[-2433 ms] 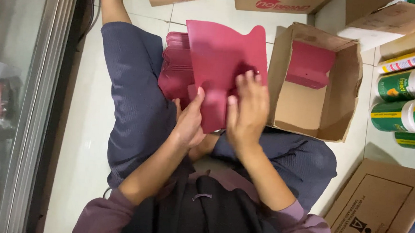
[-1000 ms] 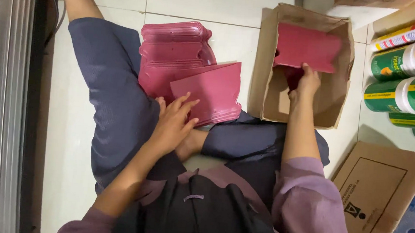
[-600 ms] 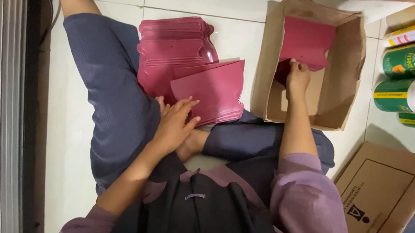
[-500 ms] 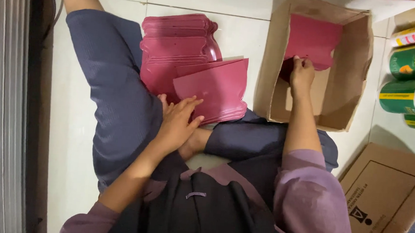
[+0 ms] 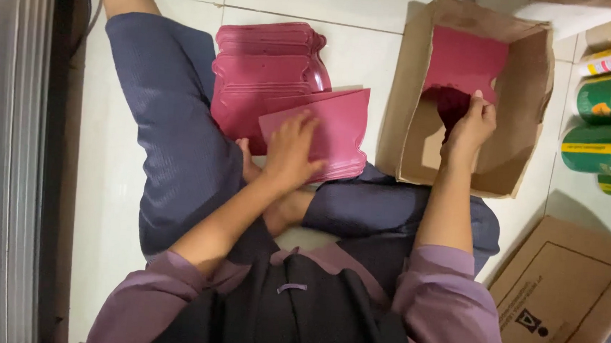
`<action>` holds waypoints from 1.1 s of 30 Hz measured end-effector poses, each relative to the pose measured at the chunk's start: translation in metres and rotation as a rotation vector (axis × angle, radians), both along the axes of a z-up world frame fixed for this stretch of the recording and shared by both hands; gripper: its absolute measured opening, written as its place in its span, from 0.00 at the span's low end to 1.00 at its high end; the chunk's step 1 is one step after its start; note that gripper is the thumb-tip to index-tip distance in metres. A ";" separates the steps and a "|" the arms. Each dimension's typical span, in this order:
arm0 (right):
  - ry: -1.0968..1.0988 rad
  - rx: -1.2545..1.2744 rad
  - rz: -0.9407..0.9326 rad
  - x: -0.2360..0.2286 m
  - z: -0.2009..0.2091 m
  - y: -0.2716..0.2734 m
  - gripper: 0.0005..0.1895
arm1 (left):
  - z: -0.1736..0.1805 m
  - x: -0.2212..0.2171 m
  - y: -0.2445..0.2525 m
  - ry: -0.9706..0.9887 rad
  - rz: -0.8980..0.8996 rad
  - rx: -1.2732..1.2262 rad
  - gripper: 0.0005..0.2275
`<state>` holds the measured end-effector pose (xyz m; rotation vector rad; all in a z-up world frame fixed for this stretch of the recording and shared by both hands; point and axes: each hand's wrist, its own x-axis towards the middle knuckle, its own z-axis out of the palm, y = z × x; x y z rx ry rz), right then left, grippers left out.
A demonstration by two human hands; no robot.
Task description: The person sits on the floor and wipes a stack of pink plastic parts with a dark cloth. They pick up each part, wipe it thoroughly, and place it into a cardboard box.
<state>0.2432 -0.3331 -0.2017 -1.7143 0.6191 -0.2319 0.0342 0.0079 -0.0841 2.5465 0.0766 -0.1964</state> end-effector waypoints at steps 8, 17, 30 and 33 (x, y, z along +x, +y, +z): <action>-0.062 -0.038 0.021 -0.015 0.041 0.037 0.11 | -0.060 -0.026 -0.028 -0.046 -0.246 0.291 0.39; -0.281 -0.216 0.106 -0.035 0.070 0.061 0.09 | -0.061 -0.025 -0.030 -0.100 -0.283 0.386 0.40; -0.381 -0.971 1.263 -0.168 0.208 0.129 0.17 | 0.020 -0.018 0.009 -0.432 -0.161 0.237 0.07; -0.566 -1.149 1.174 -0.182 0.185 0.141 0.12 | 0.055 -0.016 0.009 -0.574 -0.093 0.347 0.05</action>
